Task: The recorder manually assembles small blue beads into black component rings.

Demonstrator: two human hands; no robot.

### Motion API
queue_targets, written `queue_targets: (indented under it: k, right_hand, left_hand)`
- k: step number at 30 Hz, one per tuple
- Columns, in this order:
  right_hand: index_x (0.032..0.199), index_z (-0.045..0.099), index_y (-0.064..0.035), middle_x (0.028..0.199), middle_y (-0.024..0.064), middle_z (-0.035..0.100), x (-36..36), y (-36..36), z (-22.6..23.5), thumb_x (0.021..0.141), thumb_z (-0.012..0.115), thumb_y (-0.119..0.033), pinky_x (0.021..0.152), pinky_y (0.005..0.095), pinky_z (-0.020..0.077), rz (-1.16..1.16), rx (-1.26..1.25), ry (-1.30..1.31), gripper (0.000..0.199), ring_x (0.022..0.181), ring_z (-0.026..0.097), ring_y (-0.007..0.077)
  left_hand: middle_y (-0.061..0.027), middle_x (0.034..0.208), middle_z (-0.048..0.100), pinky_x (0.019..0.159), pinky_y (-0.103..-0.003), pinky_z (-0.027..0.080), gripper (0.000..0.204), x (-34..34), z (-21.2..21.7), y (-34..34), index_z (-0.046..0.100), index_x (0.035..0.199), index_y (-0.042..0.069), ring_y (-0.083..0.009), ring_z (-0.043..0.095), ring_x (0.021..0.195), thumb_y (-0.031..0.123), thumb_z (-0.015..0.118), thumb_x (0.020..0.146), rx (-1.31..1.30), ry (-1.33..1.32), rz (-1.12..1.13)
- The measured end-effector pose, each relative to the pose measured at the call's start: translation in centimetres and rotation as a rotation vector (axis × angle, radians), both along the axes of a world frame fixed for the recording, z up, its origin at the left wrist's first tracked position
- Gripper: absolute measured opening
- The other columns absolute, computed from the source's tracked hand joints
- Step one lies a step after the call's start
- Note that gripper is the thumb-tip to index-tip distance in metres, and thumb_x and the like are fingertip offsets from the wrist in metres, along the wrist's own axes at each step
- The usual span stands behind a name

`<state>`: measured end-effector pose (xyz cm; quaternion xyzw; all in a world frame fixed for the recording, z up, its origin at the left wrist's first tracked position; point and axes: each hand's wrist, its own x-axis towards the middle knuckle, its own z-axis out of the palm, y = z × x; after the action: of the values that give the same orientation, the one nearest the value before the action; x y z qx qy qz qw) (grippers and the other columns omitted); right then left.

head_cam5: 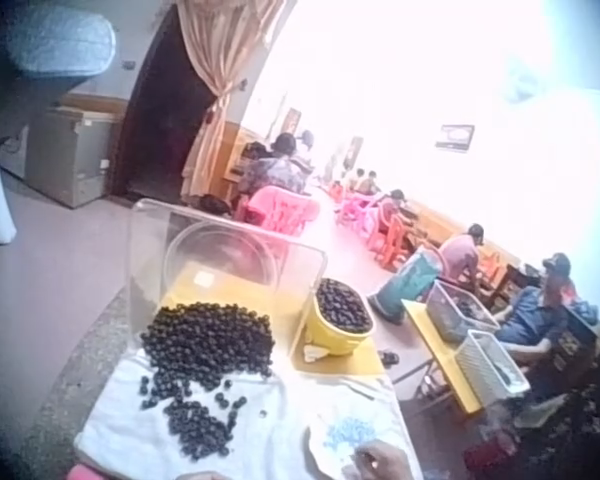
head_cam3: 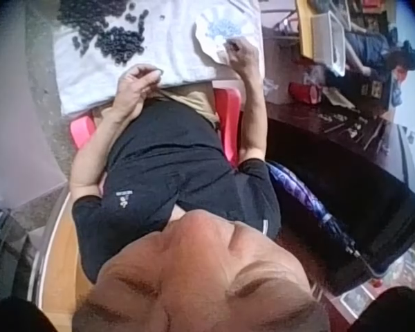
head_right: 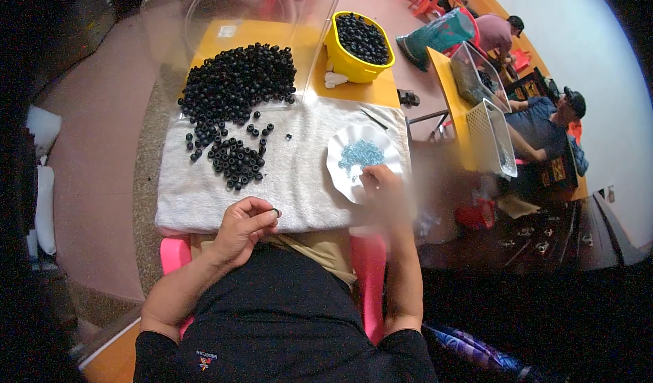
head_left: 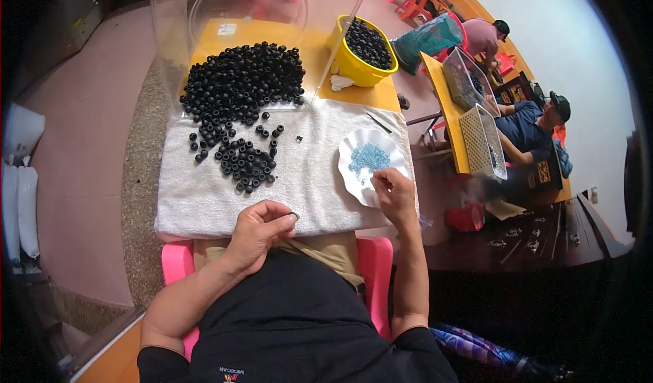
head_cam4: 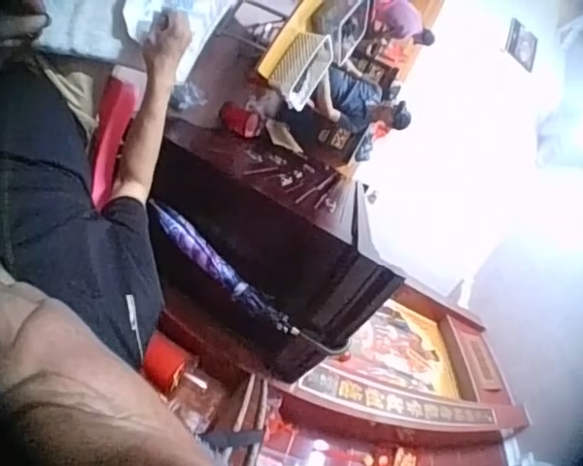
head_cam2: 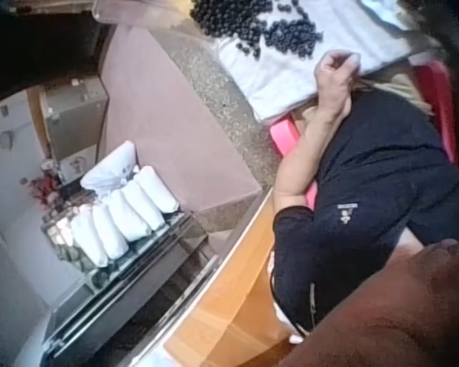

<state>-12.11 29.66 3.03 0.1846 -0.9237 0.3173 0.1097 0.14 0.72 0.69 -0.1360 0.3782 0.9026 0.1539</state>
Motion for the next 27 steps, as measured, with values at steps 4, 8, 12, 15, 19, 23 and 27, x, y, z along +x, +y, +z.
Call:
queue_targets:
  k: [4,8,12,15,19,23,27]
  right_hand:
    - [0.091,0.065,0.0015,0.078,0.0068,0.067,-0.1,0.2,-0.5,0.085,0.065,0.001,0.066,0.0242,0.0514,-0.027,-0.068,-0.061,0.006,0.072,0.065,0.0099]
    - [0.093,0.064,0.0029,0.080,0.0065,0.066,0.2,-0.3,-0.4,0.088,0.063,0.001,0.068,0.0238,0.0525,-0.083,-0.120,-0.179,0.006,0.074,0.065,0.0112]
    - [0.098,0.063,0.0043,0.084,0.0060,0.064,0.9,-1.1,-0.2,0.090,0.062,0.001,0.071,0.0256,0.0545,-0.030,-0.421,-0.343,0.008,0.076,0.066,0.0137]
    - [0.099,0.062,0.0047,0.086,0.0062,0.063,1.6,-2.3,0.1,0.090,0.062,0.002,0.072,0.0268,0.0555,0.027,-0.516,-0.397,0.009,0.077,0.065,0.0142]
    - [0.097,0.062,0.0059,0.088,0.0063,0.062,2.6,-3.4,1.0,0.089,0.062,0.006,0.074,0.0269,0.0559,0.103,-0.506,-0.421,0.008,0.078,0.064,0.0138]
    - [0.094,0.063,0.0062,0.090,0.0076,0.061,3.4,-4.4,1.1,0.085,0.063,0.012,0.072,0.0265,0.0551,0.195,-0.571,-0.431,0.011,0.079,0.063,0.0138]
    - [0.091,0.064,0.0060,0.089,0.0090,0.062,4.0,-5.5,1.2,0.081,0.065,0.014,0.071,0.0263,0.0536,0.314,-0.540,-0.346,0.013,0.081,0.062,0.0143]
  left_hand:
    - [-0.0051,0.089,0.068,0.066,-0.024,0.052,0.014,0.0,0.0,0.0,0.062,0.097,0.006,-0.0131,0.065,0.076,0.008,0.071,0.086,-0.002,0.009,-0.007]
    - [-0.0039,0.086,0.068,0.063,-0.023,0.050,0.013,0.0,0.2,0.0,0.062,0.097,0.006,-0.0120,0.065,0.074,0.008,0.070,0.086,-0.014,0.018,-0.015]
    - [-0.0033,0.086,0.068,0.061,-0.022,0.048,0.013,0.1,0.3,0.1,0.062,0.097,0.006,-0.0114,0.065,0.073,0.008,0.070,0.087,-0.026,0.023,-0.008]
    - [-0.0038,0.087,0.068,0.063,-0.023,0.050,0.013,0.1,-0.1,0.2,0.063,0.098,0.006,-0.0117,0.065,0.074,0.007,0.069,0.087,-0.024,0.038,-0.005]
    - [-0.0051,0.088,0.068,0.069,-0.026,0.054,0.011,0.2,-0.5,0.3,0.064,0.099,0.004,-0.0130,0.065,0.077,0.005,0.067,0.088,-0.005,0.057,-0.011]
    - [-0.0055,0.088,0.067,0.074,-0.028,0.056,0.010,0.2,-0.4,0.3,0.064,0.099,0.003,-0.0134,0.065,0.079,0.004,0.066,0.090,0.003,0.093,-0.026]
    - [-0.0057,0.089,0.067,0.073,-0.027,0.056,0.009,0.2,-0.4,0.2,0.063,0.099,0.003,-0.0130,0.065,0.079,0.005,0.065,0.090,-0.015,0.100,-0.047]
